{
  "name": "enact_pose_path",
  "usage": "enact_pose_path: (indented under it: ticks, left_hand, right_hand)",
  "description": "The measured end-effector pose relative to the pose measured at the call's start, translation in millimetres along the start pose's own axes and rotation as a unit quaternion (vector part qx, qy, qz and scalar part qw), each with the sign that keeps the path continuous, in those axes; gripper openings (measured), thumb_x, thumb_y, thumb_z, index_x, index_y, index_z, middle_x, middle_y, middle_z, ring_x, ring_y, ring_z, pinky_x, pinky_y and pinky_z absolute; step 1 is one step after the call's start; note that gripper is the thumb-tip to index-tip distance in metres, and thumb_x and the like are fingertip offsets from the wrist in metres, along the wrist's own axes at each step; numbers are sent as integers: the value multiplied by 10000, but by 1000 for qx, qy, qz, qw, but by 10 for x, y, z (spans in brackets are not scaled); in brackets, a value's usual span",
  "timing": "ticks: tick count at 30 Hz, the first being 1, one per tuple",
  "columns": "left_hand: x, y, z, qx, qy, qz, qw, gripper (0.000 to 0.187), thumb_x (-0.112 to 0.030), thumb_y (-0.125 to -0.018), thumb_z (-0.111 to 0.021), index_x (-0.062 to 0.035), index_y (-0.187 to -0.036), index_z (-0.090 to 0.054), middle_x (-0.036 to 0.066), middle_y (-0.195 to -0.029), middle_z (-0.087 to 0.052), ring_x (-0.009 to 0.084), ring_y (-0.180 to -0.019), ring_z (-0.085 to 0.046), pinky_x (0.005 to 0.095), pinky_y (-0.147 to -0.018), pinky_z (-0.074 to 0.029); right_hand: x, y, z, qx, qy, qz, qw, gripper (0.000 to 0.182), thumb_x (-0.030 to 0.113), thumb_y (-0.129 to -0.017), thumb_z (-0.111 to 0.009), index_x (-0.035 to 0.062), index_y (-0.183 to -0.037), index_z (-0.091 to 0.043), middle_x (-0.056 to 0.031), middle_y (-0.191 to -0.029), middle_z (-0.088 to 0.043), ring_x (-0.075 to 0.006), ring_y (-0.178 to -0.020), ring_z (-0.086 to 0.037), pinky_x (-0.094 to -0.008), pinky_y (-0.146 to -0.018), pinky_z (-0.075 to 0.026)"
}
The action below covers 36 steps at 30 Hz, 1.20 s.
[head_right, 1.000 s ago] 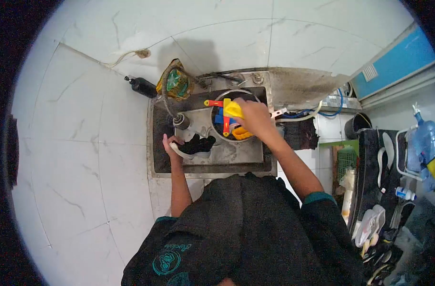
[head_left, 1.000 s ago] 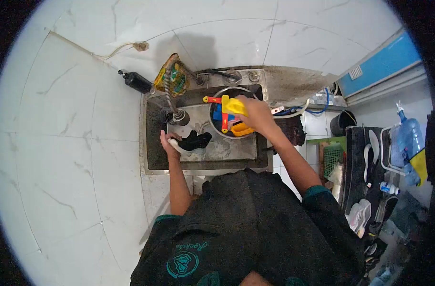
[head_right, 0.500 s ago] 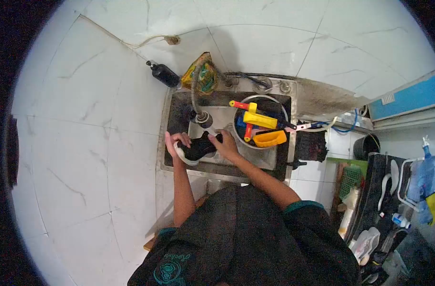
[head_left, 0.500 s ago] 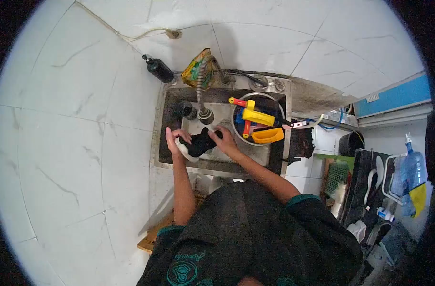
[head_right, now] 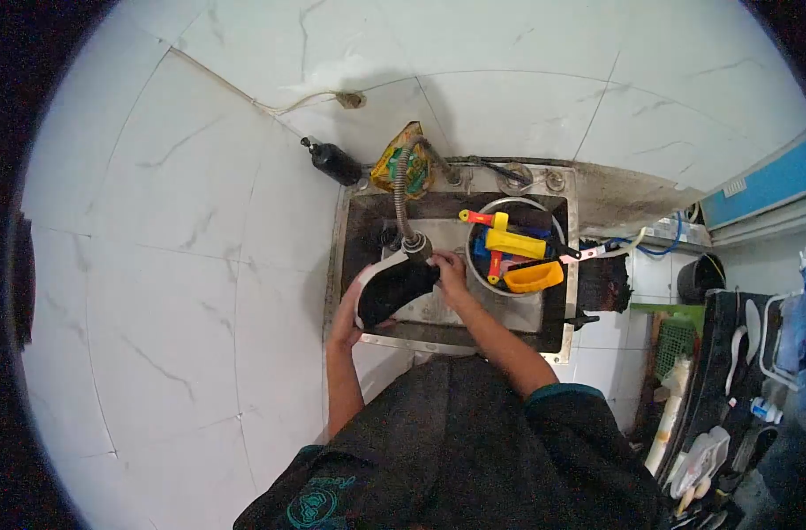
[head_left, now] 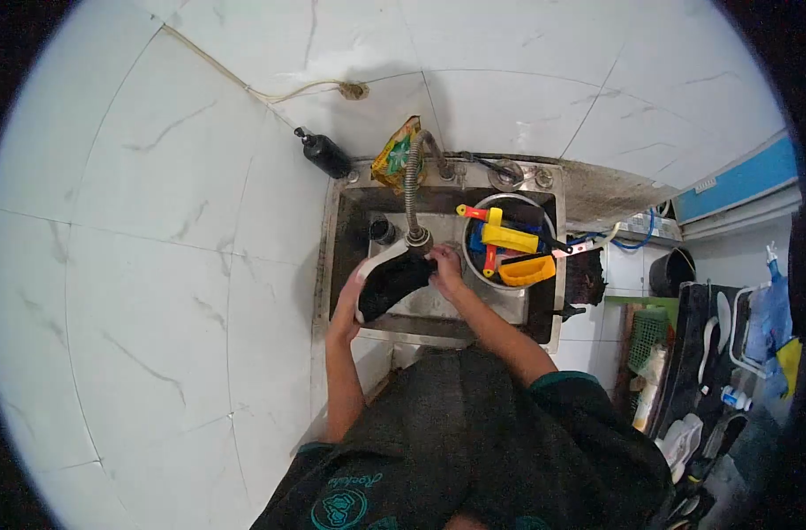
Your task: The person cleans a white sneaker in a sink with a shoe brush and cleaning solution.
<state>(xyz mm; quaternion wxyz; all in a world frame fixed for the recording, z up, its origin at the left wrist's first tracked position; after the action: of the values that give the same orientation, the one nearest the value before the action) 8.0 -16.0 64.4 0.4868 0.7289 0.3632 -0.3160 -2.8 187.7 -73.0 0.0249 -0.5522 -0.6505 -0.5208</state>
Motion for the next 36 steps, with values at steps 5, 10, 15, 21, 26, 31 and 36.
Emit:
enact_pose_path:
  ticks: [5,10,15,21,26,31,36]
  left_hand:
    - [-361,-66,-75,88,-293,-102,947,744,-164,-737,-758,-67,-1414,-464,109,-1358,-541,232,-1214,-534,365,-1088,-366]
    - [-648,-106,-271,167,-482,-174,842,782,-31,-631,-676,-96,-1390,-499,130,-1400,-525,251,-1283,-505,369,-1110,-346]
    - [-684,41,-543,143,-606,-229,748,776,-86,-645,-710,-180,-1389,-510,101,-1444,-477,357,-1347,-417,445,-1140,-321]
    - [-494,229,-421,91,-629,-253,730,763,-102,-667,-738,-167,-1390,-502,137,-1485,-415,364,-1390,-350,457,-1133,-323]
    - [-410,376,-185,-59,-609,-304,730,810,-147,-727,-785,-108,-1439,-402,215,-1493,-354,382,-1331,-417,446,-1115,-346]
    - [66,393,467,-213,-39,-218,952,764,-208,-863,-721,-78,-1460,-262,159,-1368,-409,325,-1240,-463,511,-1088,-356]
    - [568,-54,762,-133,-45,-263,955,720,-59,-828,-705,-10,-1423,-305,178,-1414,-394,298,-1303,-407,433,-1100,-333]
  right_hand:
    - [-125,-320,68,49,-4,-150,987,496,467,-868,-573,90,-1191,-576,-88,-1111,-582,-246,-984,-578,-437,-804,-507]
    - [15,-310,-232,86,-9,-145,986,719,704,-863,-389,97,-1202,-572,-118,-1235,-559,-285,-1015,-569,-471,-860,-496]
    - [-854,-1388,-259,98,-176,-31,979,639,594,-952,-352,55,-1144,-635,-117,-1014,-673,-276,-842,-654,-433,-749,-529]
    - [-630,-871,-665,-58,-55,-5,997,643,585,-961,-327,50,-1146,-632,-118,-1017,-672,-282,-867,-653,-415,-788,-520]
    - [-689,-726,-844,-126,-20,-16,992,647,577,-968,-306,46,-1148,-630,-119,-1020,-672,-287,-889,-652,-399,-820,-512]
    - [-659,-637,-1067,-197,-15,35,980,652,569,-976,-285,42,-1150,-627,-120,-1023,-672,-292,-910,-652,-383,-852,-505]
    - [-775,-621,-1192,-115,-33,33,992,639,537,-983,-295,14,-1221,-576,-148,-1171,-624,-280,-1066,-604,-381,-907,-471]
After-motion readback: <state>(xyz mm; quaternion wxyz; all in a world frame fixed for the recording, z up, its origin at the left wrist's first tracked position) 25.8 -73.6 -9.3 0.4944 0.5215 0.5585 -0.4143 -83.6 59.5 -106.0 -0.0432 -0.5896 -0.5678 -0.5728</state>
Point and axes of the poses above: each hand's wrist, its own y-axis away from the middle knuckle, its own z-axis out of the back of the hand, x = y × z, the point moved 3 cm from there along -y, towards the middle knuckle
